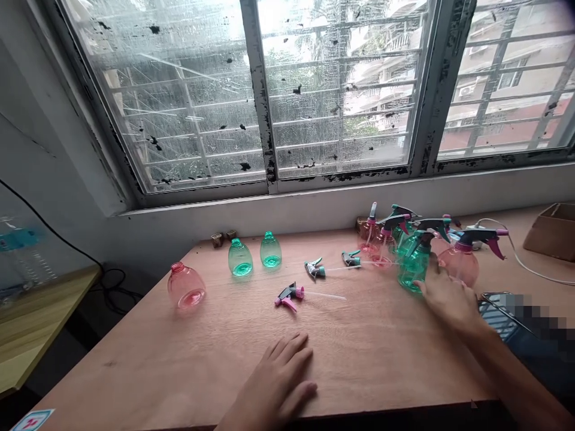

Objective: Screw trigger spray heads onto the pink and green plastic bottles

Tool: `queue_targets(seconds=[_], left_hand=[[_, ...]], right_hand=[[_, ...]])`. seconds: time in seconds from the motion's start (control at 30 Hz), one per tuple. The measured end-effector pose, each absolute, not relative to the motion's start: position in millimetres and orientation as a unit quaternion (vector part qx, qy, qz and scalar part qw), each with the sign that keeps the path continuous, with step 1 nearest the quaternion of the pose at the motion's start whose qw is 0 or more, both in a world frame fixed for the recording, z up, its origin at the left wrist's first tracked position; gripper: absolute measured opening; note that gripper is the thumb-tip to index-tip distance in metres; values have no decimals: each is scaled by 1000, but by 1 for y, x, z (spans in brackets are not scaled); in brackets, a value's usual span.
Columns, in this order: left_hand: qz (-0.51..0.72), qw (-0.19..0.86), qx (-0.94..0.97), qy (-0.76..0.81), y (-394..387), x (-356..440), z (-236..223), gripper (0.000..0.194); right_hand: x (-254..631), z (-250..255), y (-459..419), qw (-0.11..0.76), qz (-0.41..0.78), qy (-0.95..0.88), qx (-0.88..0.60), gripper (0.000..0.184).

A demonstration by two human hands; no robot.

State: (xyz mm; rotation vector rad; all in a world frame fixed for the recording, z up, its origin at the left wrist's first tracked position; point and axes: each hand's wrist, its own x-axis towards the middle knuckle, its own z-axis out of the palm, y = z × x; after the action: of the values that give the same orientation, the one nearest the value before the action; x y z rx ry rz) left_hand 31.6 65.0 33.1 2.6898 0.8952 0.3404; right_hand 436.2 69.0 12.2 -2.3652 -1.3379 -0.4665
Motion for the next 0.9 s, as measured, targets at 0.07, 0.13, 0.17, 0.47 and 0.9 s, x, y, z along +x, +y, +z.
queue_targets(seconds=[0.07, 0.13, 0.17, 0.47, 0.9], left_hand=[[117, 141, 933, 309, 66, 32, 33, 46], [112, 141, 933, 311, 66, 32, 33, 44], [109, 142, 933, 313, 65, 32, 32, 44], [293, 87, 880, 364, 107, 19, 63, 42], [480, 36, 630, 609, 339, -7, 59, 40]], right_hand=[[437, 14, 73, 191, -164, -471, -845, 70], [436, 13, 73, 193, -163, -475, -843, 73], [435, 13, 72, 194, -162, -476, -842, 74], [390, 37, 49, 191, -213, -500, -817, 42], [307, 36, 192, 137, -137, -781, -593, 41]])
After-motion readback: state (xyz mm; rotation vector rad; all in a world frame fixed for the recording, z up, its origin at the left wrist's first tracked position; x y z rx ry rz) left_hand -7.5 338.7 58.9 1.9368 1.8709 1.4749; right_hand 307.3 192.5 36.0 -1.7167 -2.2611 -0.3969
